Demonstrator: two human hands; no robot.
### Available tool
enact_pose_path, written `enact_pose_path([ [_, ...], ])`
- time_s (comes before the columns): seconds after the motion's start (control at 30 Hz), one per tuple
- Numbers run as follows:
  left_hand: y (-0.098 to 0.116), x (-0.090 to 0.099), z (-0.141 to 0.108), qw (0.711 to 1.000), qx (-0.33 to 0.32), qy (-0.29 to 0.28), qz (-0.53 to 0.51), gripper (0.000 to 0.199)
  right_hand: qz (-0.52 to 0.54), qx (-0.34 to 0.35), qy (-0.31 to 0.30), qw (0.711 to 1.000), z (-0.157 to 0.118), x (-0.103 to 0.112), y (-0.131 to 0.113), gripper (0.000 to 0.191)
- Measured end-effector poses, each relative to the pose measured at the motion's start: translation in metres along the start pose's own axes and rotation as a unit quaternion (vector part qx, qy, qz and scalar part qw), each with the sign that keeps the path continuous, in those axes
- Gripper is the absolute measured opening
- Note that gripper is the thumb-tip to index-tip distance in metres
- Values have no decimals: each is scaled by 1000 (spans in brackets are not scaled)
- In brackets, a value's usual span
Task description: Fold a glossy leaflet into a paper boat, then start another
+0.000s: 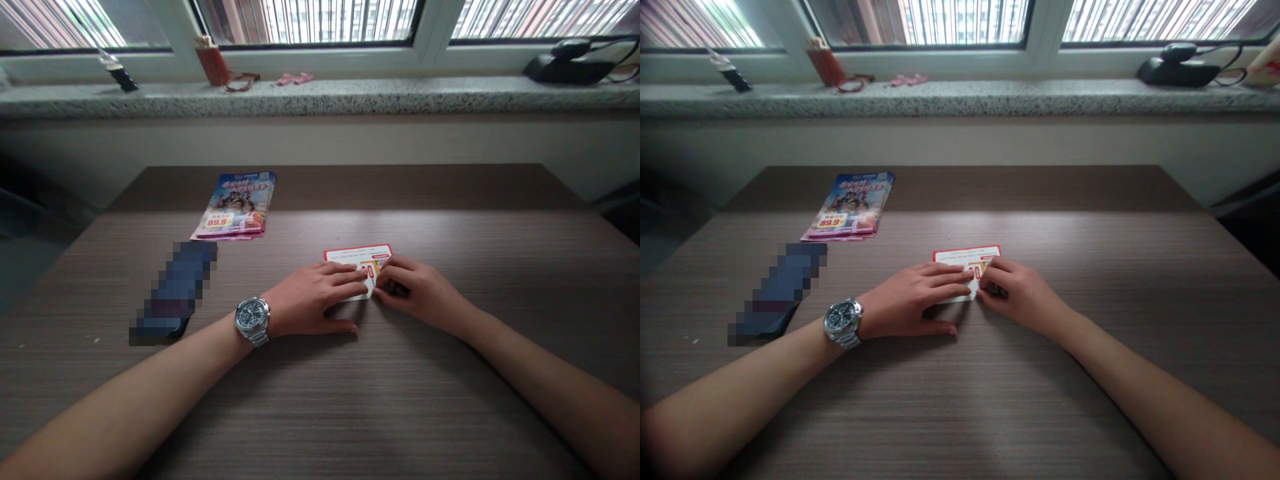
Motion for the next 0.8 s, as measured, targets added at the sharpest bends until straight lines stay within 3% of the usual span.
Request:
enact_pose_path([
  [0.33,0,0,-2,1000,-7,-2,11,50,-32,-40,18,999,2,0,3,12],
  [0.6,0,0,-2,1000,4,-16,20,50,-76,-126,64,987,5,23,39,11],
  [0.8,2,2,0,1000,7,-13,16,49,-71,-142,92,983,5,28,51,14],
])
Point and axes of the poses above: each hand's wrist, its own z-axis towards the middle knuckle, its own x-axis out of the back of the hand, y = z × x, the point moved 4 cm from there along z, towards the middle knuckle, and after that the axes turned 4 degrees about -y, right-handed, at the moved point
